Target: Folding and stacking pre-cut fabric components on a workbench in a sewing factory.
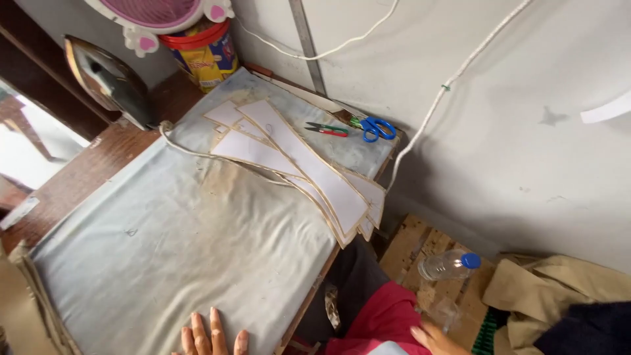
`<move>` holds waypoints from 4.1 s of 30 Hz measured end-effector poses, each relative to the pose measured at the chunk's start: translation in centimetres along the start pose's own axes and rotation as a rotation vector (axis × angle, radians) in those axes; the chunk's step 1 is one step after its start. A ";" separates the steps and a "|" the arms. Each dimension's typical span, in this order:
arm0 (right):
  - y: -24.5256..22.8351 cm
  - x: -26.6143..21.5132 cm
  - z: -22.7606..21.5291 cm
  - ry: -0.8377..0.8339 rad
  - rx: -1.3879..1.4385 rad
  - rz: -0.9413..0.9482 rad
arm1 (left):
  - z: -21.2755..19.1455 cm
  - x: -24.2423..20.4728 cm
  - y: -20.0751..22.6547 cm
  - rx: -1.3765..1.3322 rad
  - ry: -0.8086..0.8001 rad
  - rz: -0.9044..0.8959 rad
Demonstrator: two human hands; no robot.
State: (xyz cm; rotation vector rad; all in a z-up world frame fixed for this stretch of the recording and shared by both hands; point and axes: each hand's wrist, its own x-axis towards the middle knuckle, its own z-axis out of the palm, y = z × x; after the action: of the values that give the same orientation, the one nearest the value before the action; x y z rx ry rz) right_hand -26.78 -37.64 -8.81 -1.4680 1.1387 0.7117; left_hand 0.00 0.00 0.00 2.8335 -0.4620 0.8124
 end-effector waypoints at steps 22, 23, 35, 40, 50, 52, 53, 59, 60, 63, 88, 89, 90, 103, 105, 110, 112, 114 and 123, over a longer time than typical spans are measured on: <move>-29.3 -11.0 0.6 0.216 0.482 -0.645 | -3.2 -0.4 2.2 -0.379 -0.046 -0.118; -29.2 -12.8 1.7 0.106 0.548 -0.634 | -5.7 0.3 4.3 -0.654 -0.197 -0.366; -27.1 -14.7 11.2 0.075 -0.466 -1.418 | -8.7 0.3 2.1 -1.184 -0.455 -0.886; -32.7 -13.9 10.2 0.176 -0.872 -1.596 | -11.8 1.2 -4.3 -0.676 -1.052 -0.256; -35.5 -10.9 12.7 -0.058 -1.291 -1.244 | -18.4 5.8 -7.5 -0.668 -0.683 -0.836; -33.8 -12.4 12.4 0.006 -1.291 -1.377 | -19.1 6.5 -7.8 -0.756 -0.368 -0.997; -32.9 -14.2 11.9 -0.298 -1.238 -1.231 | -19.2 6.8 -7.8 -0.949 -0.166 -0.965; -32.5 -19.5 13.5 -0.515 -0.642 -1.031 | -17.8 11.6 -2.5 -1.253 -0.114 -0.746; -32.7 -19.4 13.9 -0.561 -0.387 -1.121 | -17.4 12.7 -1.0 -1.275 -0.196 -0.651; -32.7 -20.5 15.5 -0.546 0.058 -0.995 | -16.9 14.0 1.8 -1.389 -0.284 -0.697; -30.9 -21.8 15.4 -0.403 0.435 -0.989 | -15.3 9.2 5.1 -1.635 -0.014 -0.825; -30.6 -21.4 15.4 -0.326 0.343 -1.068 | -15.7 9.4 5.0 -1.565 -0.040 -0.833; -30.3 -21.1 15.5 -0.246 0.250 -1.145 | -16.0 9.6 4.9 -1.494 -0.066 -0.840; -32.1 -24.9 14.6 -0.524 -0.042 -1.177 | -17.5 10.2 4.4 -1.943 -0.345 -0.792; -33.8 -26.3 14.6 -0.836 0.327 -0.770 | -18.1 10.2 4.6 -1.981 -0.428 -0.876; -34.4 -26.6 14.8 -0.792 0.292 -0.857 | -18.4 10.0 4.8 -2.027 -0.540 -1.029; -34.4 -26.4 15.0 -0.780 0.269 -0.884 | -18.3 9.6 4.5 -2.041 -0.530 -1.096; -34.2 -26.1 15.4 -0.742 0.237 -0.929 | -18.7 9.5 4.3 -2.045 -0.575 -0.977; -32.8 -24.3 15.9 -0.622 0.149 -1.052 | -19.1 9.2 3.8 -2.169 -0.650 -0.634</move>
State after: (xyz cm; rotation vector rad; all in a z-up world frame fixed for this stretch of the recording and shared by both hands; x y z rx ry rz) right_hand -2.85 -17.59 22.01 -1.3345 -0.1110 0.2666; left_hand -3.21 -1.41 21.23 0.8487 -0.1571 -0.6039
